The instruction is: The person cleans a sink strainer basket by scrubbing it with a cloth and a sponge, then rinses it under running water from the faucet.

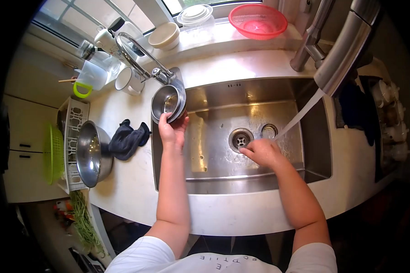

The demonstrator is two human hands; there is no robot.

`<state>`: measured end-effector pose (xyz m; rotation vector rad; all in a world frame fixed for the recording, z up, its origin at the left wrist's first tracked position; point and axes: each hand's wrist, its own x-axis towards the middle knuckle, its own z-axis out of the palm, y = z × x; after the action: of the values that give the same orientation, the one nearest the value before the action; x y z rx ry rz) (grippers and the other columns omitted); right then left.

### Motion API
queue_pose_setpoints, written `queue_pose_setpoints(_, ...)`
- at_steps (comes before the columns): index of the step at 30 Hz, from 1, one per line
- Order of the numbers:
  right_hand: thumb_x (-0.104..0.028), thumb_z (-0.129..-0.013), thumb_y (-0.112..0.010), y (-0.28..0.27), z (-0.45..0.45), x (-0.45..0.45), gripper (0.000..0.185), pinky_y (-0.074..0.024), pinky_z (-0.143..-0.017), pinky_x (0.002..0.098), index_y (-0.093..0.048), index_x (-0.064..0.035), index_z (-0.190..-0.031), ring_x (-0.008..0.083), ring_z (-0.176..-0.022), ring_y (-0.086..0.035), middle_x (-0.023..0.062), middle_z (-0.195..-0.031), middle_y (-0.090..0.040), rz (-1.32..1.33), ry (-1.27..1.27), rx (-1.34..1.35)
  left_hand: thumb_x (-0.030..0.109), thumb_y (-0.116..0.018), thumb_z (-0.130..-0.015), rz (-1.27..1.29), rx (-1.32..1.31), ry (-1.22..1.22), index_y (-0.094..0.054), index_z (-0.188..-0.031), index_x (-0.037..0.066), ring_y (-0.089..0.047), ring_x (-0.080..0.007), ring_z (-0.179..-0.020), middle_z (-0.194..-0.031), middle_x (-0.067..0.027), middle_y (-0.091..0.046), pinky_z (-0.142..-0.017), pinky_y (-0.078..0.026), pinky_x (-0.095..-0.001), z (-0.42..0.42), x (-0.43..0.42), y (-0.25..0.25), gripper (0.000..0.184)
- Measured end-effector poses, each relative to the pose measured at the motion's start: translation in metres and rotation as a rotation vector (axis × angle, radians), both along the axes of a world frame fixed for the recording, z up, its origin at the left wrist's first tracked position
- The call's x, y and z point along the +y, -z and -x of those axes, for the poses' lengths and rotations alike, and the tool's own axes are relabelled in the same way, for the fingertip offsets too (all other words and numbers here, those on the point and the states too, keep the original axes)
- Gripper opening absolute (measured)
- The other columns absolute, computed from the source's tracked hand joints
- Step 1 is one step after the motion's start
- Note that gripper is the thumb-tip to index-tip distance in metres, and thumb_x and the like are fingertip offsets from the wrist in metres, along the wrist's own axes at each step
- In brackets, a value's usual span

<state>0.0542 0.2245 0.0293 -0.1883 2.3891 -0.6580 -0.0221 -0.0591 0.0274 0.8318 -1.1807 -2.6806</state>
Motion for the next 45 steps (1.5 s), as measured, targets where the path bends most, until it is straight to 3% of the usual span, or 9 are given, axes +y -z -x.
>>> queue_pose_setpoints(13,-0.059,-0.087,-0.061,0.003,-0.009,0.004,0.053,-0.0515,-0.090,0.0417,-0.073,-0.0104,-0.105,0.0317,-0.099,-0.068,0.0129,-0.101,-0.072,-0.038,-0.320,-0.165,-0.008,-0.048,-0.079,-0.096,0.025,0.064,-0.047,-0.119,-0.014,-0.062,-0.0406,-0.112,-0.122,-0.0272,-0.059,-0.100,-0.053,-0.0521,0.031,-0.044,0.011,0.040)
queue_pose_setpoints(19,-0.059,-0.088,-0.060,0.016,-0.011,0.011,0.053,-0.0519,-0.081,0.0427,-0.073,-0.0081,-0.099,0.0346,-0.089,-0.068,0.0162,-0.092,-0.071,0.036,-0.303,-0.084,-0.014,-0.046,-0.075,-0.176,0.158,-0.242,-0.042,-0.136,0.013,-0.060,-0.0384,-0.111,-0.127,-0.0187,-0.053,-0.090,-0.058,-0.0527,0.021,-0.016,0.036,0.067)
queue_pose_setpoints(23,-0.058,-0.087,-0.062,0.001,-0.008,0.009,0.052,-0.0518,-0.085,0.0422,-0.073,-0.0096,-0.101,0.0336,-0.094,-0.067,0.0154,-0.096,-0.072,0.017,-0.294,-0.135,-0.006,-0.048,-0.085,-0.298,-0.011,-0.426,-0.048,-0.122,-0.008,-0.061,-0.0437,-0.104,-0.117,-0.0227,-0.058,-0.097,-0.050,-0.0644,0.020,0.010,0.060,0.037)
queue_pose_setpoints(29,-0.057,-0.086,-0.063,-0.004,-0.007,0.008,0.050,-0.0515,-0.089,0.0421,-0.073,-0.0108,-0.103,0.0332,-0.098,-0.067,0.0148,-0.101,-0.072,0.007,-0.284,-0.165,0.009,-0.071,-0.084,0.407,-0.343,-0.199,-0.031,-0.143,0.022,-0.050,-0.0300,-0.117,-0.138,-0.0094,-0.040,-0.095,-0.047,-0.0568,-0.014,0.018,0.017,0.072)
queue_pose_setpoints(31,-0.057,-0.086,-0.063,-0.004,-0.006,0.008,0.050,-0.0514,-0.089,0.0424,-0.073,-0.0106,-0.103,0.0332,-0.097,-0.067,0.0149,-0.100,-0.072,0.012,-0.284,-0.170,0.017,-0.074,-0.083,0.648,-0.264,-0.240,-0.029,-0.146,0.012,-0.047,-0.0310,-0.122,-0.142,-0.0136,-0.036,-0.106,-0.036,-0.0501,-0.016,-0.002,0.042,0.077)
queue_pose_setpoints(33,-0.057,-0.087,-0.063,-0.005,-0.005,0.007,0.050,-0.0515,-0.089,0.0424,-0.073,-0.0106,-0.104,0.0331,-0.098,-0.067,0.0146,-0.101,-0.072,-0.002,-0.302,-0.180,0.023,-0.075,-0.082,1.539,-0.075,-0.119,-0.033,-0.145,0.006,-0.042,-0.0338,-0.129,-0.148,-0.0204,-0.027,-0.112,-0.029,-0.0455,-0.030,-0.005,0.029,0.077)
queue_pose_setpoints(37,-0.057,-0.087,-0.063,-0.005,-0.007,0.007,0.052,-0.0516,-0.088,0.0417,-0.073,-0.0090,-0.105,0.0325,-0.098,-0.067,0.0141,-0.101,-0.072,0.021,-0.309,-0.159,0.022,-0.069,-0.087,2.187,0.449,0.406,-0.062,-0.120,0.004,-0.056,-0.0327,-0.116,-0.119,-0.0159,-0.061,-0.112,-0.028,-0.0529,-0.027,-0.018,-0.002,0.038)
queue_pose_setpoints(38,-0.057,-0.087,-0.063,-0.004,-0.007,0.008,0.052,-0.0516,-0.088,0.0417,-0.073,-0.0090,-0.105,0.0325,-0.098,-0.067,0.0141,-0.101,-0.072,0.020,-0.306,-0.161,0.023,-0.067,-0.088,2.025,0.502,0.458,-0.068,-0.103,0.004,-0.063,-0.0330,-0.098,-0.092,-0.0115,-0.068,-0.102,-0.038,-0.0516,-0.020,-0.026,0.014,0.024)
queue_pose_setpoints(45,-0.056,-0.087,-0.062,0.007,-0.008,0.004,0.051,-0.0522,-0.086,0.0438,-0.074,-0.0091,-0.102,0.0322,-0.096,-0.068,0.0142,-0.099,-0.072,0.053,-0.335,-0.138,0.024,-0.071,-0.086,1.923,0.380,0.501,-0.069,-0.094,0.002,-0.065,-0.0341,-0.084,-0.088,-0.0138,-0.069,-0.077,-0.049,-0.0410,-0.019,-0.019,-0.019,0.024)
